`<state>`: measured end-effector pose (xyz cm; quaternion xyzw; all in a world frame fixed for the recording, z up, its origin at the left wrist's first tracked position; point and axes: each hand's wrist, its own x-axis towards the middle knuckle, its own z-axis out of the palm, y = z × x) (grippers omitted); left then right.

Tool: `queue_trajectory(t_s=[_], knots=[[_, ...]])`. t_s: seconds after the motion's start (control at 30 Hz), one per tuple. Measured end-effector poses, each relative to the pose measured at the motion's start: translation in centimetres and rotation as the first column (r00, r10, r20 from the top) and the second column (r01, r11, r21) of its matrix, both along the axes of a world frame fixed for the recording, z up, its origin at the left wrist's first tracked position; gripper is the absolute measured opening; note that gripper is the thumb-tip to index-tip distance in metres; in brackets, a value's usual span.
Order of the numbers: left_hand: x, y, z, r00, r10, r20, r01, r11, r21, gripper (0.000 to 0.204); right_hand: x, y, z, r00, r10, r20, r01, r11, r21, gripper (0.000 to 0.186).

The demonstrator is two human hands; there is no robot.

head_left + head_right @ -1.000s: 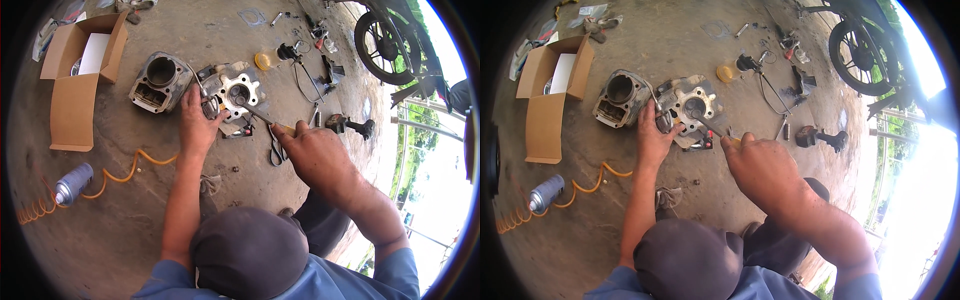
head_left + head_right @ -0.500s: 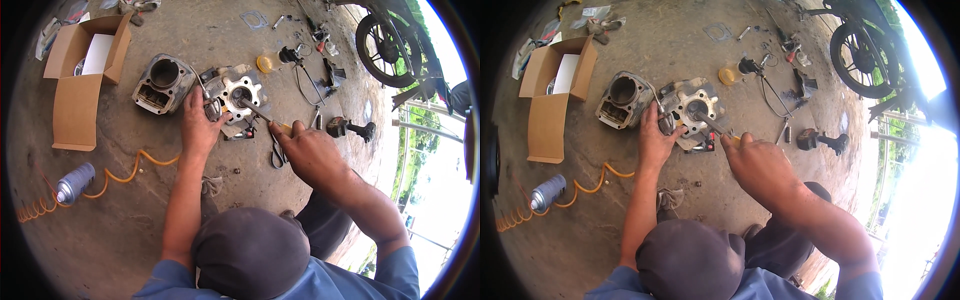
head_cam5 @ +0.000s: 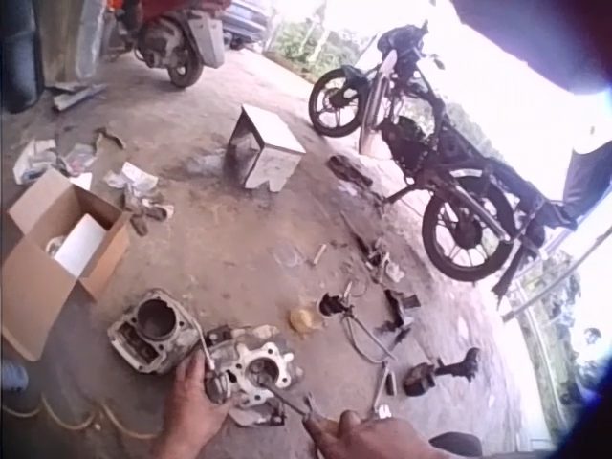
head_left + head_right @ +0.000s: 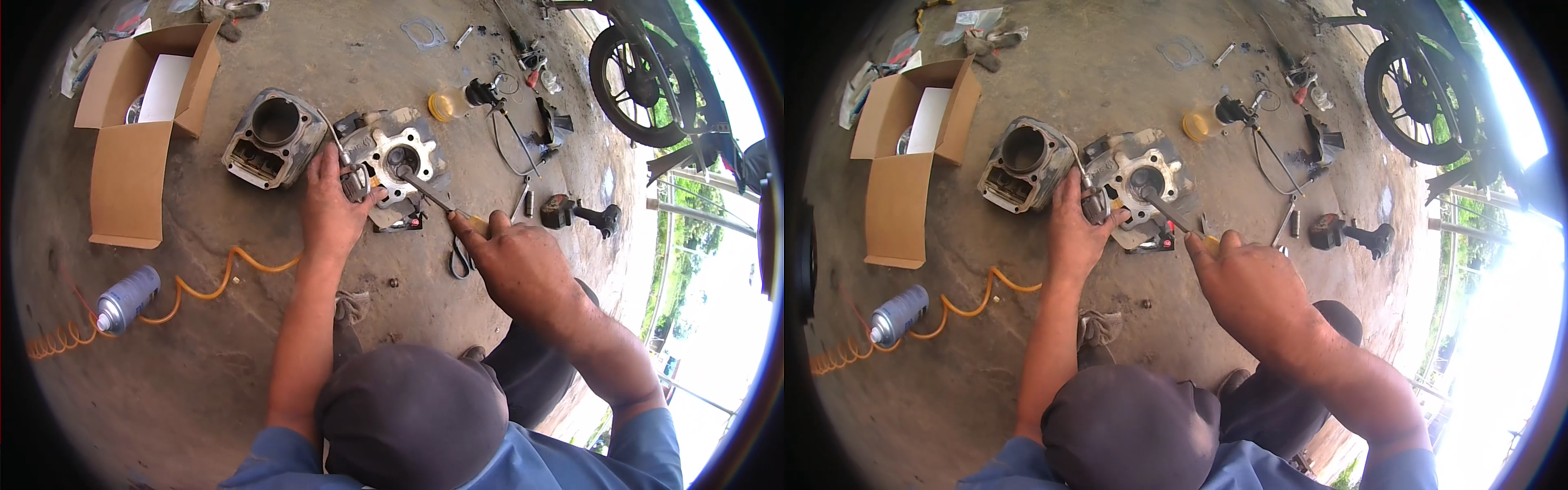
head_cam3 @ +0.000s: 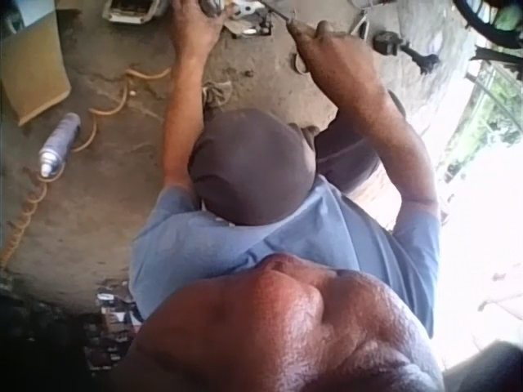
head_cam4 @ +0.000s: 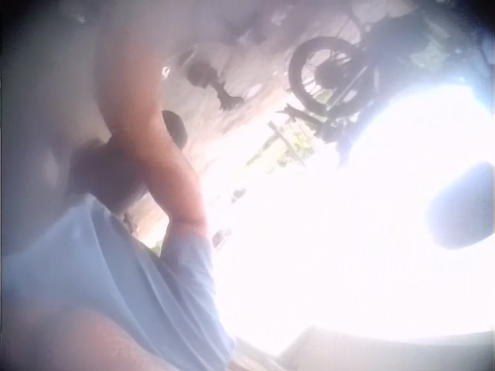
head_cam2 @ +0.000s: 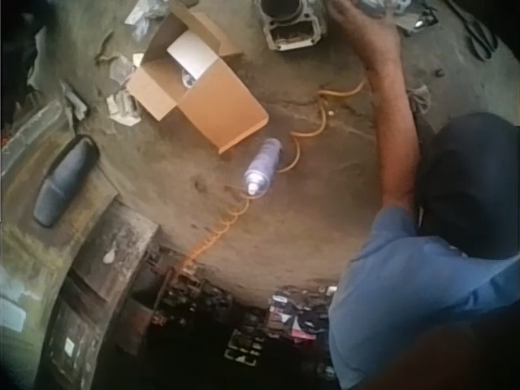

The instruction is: The person cleans a motorcycle cylinder head by spraying it with a spray can, blowing it with an air nozzle, and then scraping it with a chisel.

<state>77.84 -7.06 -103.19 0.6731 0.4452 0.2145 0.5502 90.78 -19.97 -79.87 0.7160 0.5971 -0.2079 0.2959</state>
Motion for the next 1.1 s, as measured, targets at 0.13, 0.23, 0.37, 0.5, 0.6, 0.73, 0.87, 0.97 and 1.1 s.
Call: queue_trajectory(t_s=[0.13,0.23,0.37,0.5,0.6,0.73,0.87,0.97,1.1], knots=[[0.1,0.2,-0.2,1.0,0.014,0.012,-0.015,0.997,0.072,0.106,0.3,-0.4,-0.7,0.999,-0.034,0.001,0.034,0.999,0.034,0.055],[-0.1,0.0,-0.5,0.999,-0.004,0.032,0.003,0.999,0.038,0.106,0.4,-0.1,-0.7,1.0,-0.009,-0.022,0.011,0.997,0.078,0.057],[0.2,0.2,-0.1,1.0,0.001,-0.003,-0.001,1.0,0.028,0.106,-0.2,-1.0,-0.4,1.0,-0.018,0.001,0.018,0.999,0.046,0.056],[-0.1,0.0,-0.5,0.999,0.006,0.036,-0.008,0.998,0.064,0.105,-0.2,-0.7,-1.4,1.0,0.012,0.003,-0.013,0.998,0.064,0.055],[0.0,0.3,-0.6,1.0,0.008,0.012,-0.009,0.998,0.065,0.104,0.0,-1.2,-0.7,1.0,0.004,0.005,-0.004,1.0,0.016,0.054],[0.3,0.1,-0.3,1.0,0.002,0.021,-0.003,0.997,0.083,0.102,-0.1,-0.6,-1.4,0.998,-0.06,-0.01,0.061,0.997,0.046,0.052],[-0.2,0.1,-0.5,1.0,0.004,0.022,-0.005,0.999,0.051,0.103,-0.3,-1.3,-1.1,0.996,-0.082,-0.022,0.083,0.995,0.054,0.051],[0.0,-0.4,-0.2,0.999,-0.029,-0.018,0.03,0.997,0.077,0.103,0.0,-2.0,-1.1,0.996,-0.09,-0.017,0.091,0.995,0.031,0.051],[-0.1,-0.1,-0.1,0.999,-0.022,-0.039,0.025,0.997,0.066,0.103,0.3,-1.5,-1.9,0.99,-0.132,-0.042,0.135,0.989,0.058,0.056]])
